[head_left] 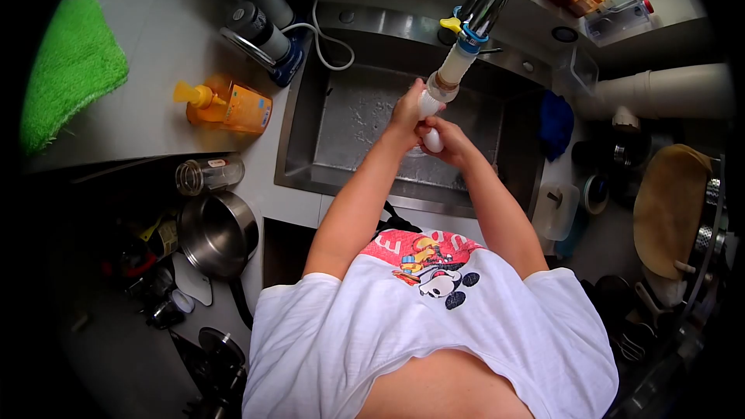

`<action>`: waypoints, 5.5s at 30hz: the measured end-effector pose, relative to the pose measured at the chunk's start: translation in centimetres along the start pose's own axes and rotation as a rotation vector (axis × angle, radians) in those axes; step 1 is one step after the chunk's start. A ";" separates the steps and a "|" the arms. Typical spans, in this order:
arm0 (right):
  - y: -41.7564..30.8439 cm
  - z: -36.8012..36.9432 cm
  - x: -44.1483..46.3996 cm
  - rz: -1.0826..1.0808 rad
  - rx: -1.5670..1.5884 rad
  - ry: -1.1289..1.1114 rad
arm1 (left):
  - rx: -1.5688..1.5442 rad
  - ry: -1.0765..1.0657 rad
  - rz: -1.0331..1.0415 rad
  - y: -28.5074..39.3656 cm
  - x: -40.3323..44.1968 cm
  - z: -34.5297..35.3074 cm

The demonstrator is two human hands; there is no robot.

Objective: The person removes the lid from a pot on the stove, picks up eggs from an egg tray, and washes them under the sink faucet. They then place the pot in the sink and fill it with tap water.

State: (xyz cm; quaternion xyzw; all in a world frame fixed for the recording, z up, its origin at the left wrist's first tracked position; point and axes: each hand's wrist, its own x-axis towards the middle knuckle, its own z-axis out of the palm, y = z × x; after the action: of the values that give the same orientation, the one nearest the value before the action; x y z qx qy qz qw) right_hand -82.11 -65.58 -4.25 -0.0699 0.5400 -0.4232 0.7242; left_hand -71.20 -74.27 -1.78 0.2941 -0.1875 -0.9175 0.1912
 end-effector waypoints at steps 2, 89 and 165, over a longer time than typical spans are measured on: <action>0.3 0.3 0.3 -0.011 -0.003 0.050 | -0.048 0.034 -0.031 0.3 -1.0 0.8; -0.3 0.5 -0.3 -0.062 0.026 0.087 | 0.360 0.266 0.171 -0.7 -1.5 -4.4; -2.1 2.6 0.6 -0.011 0.072 -0.034 | 1.187 0.495 0.218 -1.9 -2.4 -2.9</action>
State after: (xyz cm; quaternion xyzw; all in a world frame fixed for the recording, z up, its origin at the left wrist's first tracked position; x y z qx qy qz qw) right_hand -81.02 -68.24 -2.43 -0.0538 0.5115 -0.4451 0.7330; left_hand -68.12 -72.24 -3.70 0.5317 -0.6416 -0.5384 0.1255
